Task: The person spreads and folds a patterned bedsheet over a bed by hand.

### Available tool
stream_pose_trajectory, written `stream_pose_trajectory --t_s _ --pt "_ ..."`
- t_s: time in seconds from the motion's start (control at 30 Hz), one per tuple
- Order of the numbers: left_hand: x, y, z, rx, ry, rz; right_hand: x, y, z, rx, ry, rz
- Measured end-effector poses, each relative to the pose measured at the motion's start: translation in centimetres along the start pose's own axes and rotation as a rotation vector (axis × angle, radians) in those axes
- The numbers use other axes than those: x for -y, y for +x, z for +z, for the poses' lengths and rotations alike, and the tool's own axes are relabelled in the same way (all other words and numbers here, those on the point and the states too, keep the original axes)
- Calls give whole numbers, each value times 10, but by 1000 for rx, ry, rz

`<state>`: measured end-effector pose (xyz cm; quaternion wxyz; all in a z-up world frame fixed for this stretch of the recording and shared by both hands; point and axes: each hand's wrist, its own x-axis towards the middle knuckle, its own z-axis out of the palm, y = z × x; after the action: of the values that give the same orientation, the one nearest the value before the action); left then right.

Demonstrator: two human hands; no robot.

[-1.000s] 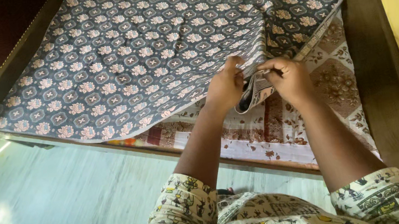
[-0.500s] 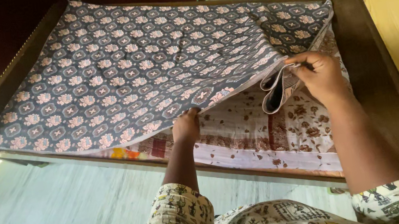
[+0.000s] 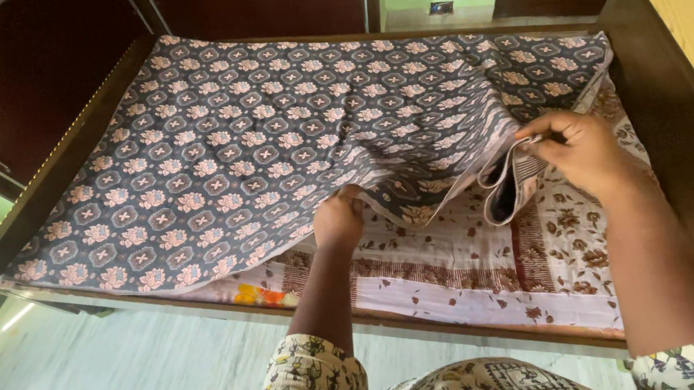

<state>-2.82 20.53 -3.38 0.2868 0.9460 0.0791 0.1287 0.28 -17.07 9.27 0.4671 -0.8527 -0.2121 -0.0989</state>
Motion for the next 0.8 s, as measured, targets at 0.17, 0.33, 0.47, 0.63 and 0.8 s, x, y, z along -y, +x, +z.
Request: stream_pose_trajectory --t_s 0.17,0.33,0.47,0.63,0.8 --pt "-31 12 -15 -183 -159 185 29 17 45 107 -46 56" --pt "-64 14 -44 -163 -184 232 74 22 94 179 -20 148" --pt "-80 7 -61 -210 -241 278 78 27 126 163 24 20" --pt "-90 -4 -83 -153 -179 324 67 32 152 175 230 -95" --pt "-88 -5 -89 -112 -90 373 61 29 164 178 273 18"
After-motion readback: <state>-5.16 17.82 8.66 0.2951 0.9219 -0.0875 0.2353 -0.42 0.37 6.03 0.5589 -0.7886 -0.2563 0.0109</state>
